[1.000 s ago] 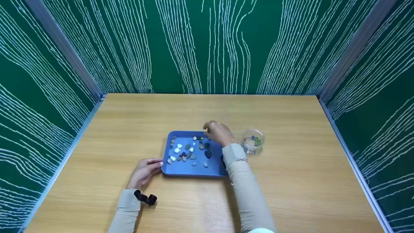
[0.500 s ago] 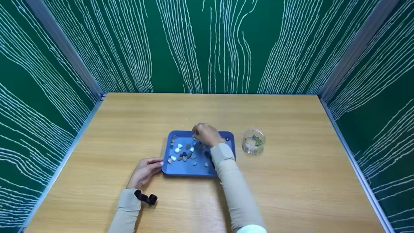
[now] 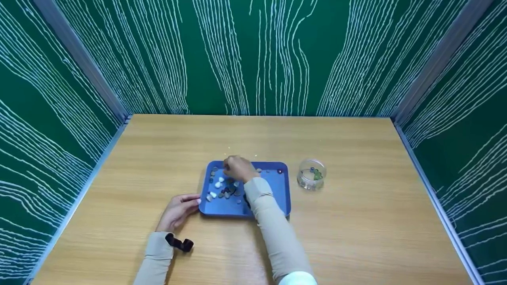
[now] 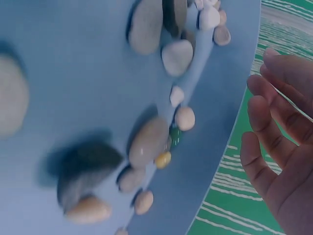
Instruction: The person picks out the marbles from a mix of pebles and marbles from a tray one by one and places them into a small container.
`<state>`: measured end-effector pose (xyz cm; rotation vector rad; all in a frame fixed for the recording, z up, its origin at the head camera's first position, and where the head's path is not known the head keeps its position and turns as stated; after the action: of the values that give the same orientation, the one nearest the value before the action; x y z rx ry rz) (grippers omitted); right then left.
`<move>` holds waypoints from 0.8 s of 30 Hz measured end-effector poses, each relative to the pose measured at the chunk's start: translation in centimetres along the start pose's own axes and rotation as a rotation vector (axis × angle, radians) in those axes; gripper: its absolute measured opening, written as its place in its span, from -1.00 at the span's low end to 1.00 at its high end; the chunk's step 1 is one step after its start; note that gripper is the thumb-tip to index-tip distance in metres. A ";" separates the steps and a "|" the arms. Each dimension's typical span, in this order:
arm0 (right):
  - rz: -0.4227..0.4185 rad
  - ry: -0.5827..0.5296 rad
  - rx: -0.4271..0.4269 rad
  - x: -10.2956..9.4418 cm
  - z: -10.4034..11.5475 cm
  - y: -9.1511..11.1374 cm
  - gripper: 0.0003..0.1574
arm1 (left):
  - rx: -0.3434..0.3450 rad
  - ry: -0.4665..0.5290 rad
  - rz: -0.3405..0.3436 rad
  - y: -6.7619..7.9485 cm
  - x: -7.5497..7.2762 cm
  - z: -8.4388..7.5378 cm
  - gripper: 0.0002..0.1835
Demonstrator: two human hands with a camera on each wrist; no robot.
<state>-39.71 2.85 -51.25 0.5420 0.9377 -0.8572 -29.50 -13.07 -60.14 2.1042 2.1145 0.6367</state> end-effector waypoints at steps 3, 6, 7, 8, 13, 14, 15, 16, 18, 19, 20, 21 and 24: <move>-0.006 -0.005 -0.042 0.5 0.7 -0.4 -0.69 | 0.002 -0.008 0.001 0.1 0.0 0.1 -0.62; -0.008 -0.002 -0.074 0.8 1.3 -0.7 -0.71 | 0.005 -0.012 -0.003 0.1 0.0 0.1 -0.63; -0.005 0.003 -0.081 1.0 1.5 -0.9 -0.71 | 0.003 -0.009 -0.006 0.2 -0.1 0.1 -0.63; 0.000 0.007 -0.087 1.1 1.7 -1.0 -0.71 | 0.004 -0.011 -0.006 0.2 -0.1 0.0 -0.63; 0.022 0.023 -0.089 2.0 2.3 -1.5 -0.72 | -0.011 -0.003 -0.016 0.2 -0.2 0.1 -0.65; 0.020 0.026 -0.086 2.1 2.3 -1.6 -0.73 | -0.009 -0.003 -0.016 0.2 -0.2 0.1 -0.65; 0.018 0.031 -0.081 2.3 2.3 -1.7 -0.73 | -0.012 0.000 -0.019 0.1 -0.2 0.1 -0.65; 0.013 0.034 -0.078 2.4 2.3 -1.8 -0.73 | -0.008 0.002 -0.015 0.2 -0.2 0.0 -0.65; 0.007 0.043 -0.071 2.6 2.2 -2.0 -0.74 | -0.008 0.006 -0.016 0.1 -0.2 0.0 -0.65; 0.005 0.041 -0.070 2.7 2.3 -2.0 -0.74 | -0.010 0.010 -0.016 0.1 -0.2 0.0 -0.65; 0.006 0.042 -0.069 2.8 2.3 -2.1 -0.74 | -0.007 0.011 -0.014 0.1 -0.1 0.0 -0.65; 0.009 0.041 -0.071 2.9 2.3 -2.2 -0.75 | -0.007 0.011 -0.015 0.1 -0.2 0.0 -0.65; 0.017 0.041 -0.081 3.3 2.6 -2.3 -0.76 | -0.005 0.006 -0.013 0.1 -0.1 0.0 -0.66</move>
<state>-39.32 -1.59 -52.90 0.4985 1.0000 -0.7913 -29.45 -13.17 -60.12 2.0872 2.1251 0.6467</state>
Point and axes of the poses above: each hand's wrist, its own y-axis away from the middle knuckle, its own x-axis out of the palm, z = x × y, the point moved 10 cm from there along -y, towards the middle knuckle, and after that the axes turned 3 degrees about -x, right-handed, at the moved point
